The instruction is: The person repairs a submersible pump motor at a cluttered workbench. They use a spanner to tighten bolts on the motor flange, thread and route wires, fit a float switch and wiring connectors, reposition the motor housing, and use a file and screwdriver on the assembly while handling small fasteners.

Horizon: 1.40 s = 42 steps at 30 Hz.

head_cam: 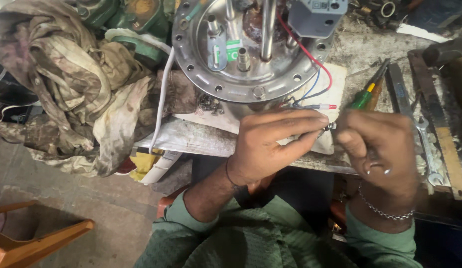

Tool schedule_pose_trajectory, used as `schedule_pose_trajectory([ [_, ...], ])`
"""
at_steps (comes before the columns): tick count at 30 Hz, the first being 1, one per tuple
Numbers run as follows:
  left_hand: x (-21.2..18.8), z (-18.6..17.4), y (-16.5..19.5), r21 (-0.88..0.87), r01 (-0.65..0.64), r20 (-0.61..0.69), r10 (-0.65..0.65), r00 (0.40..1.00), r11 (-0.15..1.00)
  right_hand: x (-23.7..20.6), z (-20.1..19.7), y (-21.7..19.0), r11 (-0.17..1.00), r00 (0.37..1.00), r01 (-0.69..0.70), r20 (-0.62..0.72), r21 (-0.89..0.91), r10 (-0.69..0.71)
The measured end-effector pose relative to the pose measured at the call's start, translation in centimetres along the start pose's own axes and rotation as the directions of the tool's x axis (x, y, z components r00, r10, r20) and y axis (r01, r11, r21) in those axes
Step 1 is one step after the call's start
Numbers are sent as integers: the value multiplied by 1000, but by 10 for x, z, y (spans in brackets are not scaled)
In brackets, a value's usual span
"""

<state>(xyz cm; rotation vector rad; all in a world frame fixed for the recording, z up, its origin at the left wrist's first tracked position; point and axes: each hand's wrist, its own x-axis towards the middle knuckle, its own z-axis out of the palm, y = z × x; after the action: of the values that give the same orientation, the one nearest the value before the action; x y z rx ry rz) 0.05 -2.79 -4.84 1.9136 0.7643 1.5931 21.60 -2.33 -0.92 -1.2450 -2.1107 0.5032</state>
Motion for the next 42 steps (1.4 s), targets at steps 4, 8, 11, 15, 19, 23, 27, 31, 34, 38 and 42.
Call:
schedule_pose_trajectory([
  [4,-14,-17,2,145,-79,-54,87,995,986,7,-9,18,955,981,-182,23,-234,192],
  [8,-41,-48,-2,445,-2,-318,160,934,895,15,-15,46,811,971,-203,-5,-549,239],
  [11,-51,-67,-18,541,154,-392,85,916,827,13,-22,60,769,977,-163,8,-618,213],
  [15,-54,-86,-44,556,342,-366,-146,919,757,11,-21,61,737,991,-110,-12,-666,137],
  [19,-57,-89,-60,611,479,-388,-288,875,630,17,-19,48,674,930,-291,-36,-679,365],
  [23,-59,-88,-66,700,394,-348,-197,916,596,20,-19,43,635,905,-337,-53,-695,422],
  [27,-55,-86,-66,698,385,-323,-215,922,604,22,-14,57,595,917,-284,-33,-752,397],
  [31,-50,-83,-56,670,292,-263,-150,953,683,22,-9,70,743,967,-224,-46,-631,252],
  [34,-44,-87,-44,564,276,-226,-176,958,778,25,-8,62,772,989,-140,-44,-620,143],
  [38,-32,-89,-28,268,153,-140,-119,983,951,32,-15,27,905,1000,-12,3,-426,15],
  [42,-8,-69,-27,152,66,-195,-36,980,986,38,-35,-4,980,981,196,-7,-37,-196],
])
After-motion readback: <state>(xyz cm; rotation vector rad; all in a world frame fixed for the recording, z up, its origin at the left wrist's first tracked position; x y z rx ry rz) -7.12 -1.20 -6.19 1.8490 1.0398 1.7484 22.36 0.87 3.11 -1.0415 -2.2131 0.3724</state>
